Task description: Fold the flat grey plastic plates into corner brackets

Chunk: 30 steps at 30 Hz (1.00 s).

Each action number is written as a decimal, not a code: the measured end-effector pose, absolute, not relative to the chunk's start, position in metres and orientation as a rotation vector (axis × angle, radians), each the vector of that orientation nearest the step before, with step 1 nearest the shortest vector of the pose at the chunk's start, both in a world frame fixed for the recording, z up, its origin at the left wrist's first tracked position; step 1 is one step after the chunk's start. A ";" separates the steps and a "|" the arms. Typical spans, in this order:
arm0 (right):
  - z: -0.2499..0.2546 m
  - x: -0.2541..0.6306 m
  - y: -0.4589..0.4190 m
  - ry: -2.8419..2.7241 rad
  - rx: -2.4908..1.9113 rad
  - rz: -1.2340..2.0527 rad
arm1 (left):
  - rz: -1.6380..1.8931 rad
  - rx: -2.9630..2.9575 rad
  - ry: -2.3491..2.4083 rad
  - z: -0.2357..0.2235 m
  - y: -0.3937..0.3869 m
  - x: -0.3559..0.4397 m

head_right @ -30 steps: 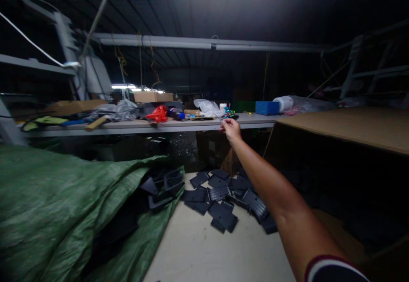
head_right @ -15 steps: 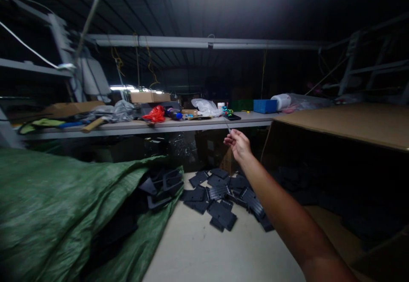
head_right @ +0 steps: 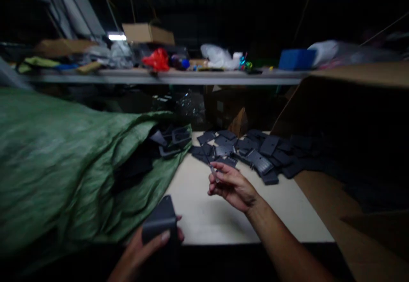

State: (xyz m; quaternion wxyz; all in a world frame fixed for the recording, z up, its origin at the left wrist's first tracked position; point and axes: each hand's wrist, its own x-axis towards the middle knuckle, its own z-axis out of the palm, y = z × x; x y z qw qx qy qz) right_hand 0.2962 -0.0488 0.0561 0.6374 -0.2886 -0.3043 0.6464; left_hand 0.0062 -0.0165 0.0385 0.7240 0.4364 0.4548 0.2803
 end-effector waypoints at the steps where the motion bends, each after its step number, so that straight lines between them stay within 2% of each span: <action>1: 0.052 0.285 -0.055 -0.695 -0.679 1.534 | 0.629 1.068 0.974 0.037 -0.017 0.006; 7: 0.026 0.234 -0.083 -0.646 -0.846 1.833 | 0.527 1.412 0.856 0.014 -0.014 -0.002; 9: 0.015 0.225 -0.093 -0.733 -0.972 1.748 | 0.533 1.426 0.863 0.009 -0.019 -0.006; 14: -0.008 0.217 -0.114 -1.013 -1.372 1.241 | 0.568 1.499 0.904 0.000 -0.028 -0.014; 16: -0.012 0.215 -0.119 -1.017 -1.415 1.210 | 0.579 1.516 0.924 -0.001 -0.029 -0.015; 22: -0.013 0.207 -0.126 -0.814 -1.166 1.595 | 0.559 1.627 0.910 -0.002 -0.032 -0.016; 30: -0.007 0.209 -0.137 -1.068 -1.269 1.733 | 0.550 1.567 0.956 -0.004 -0.033 -0.023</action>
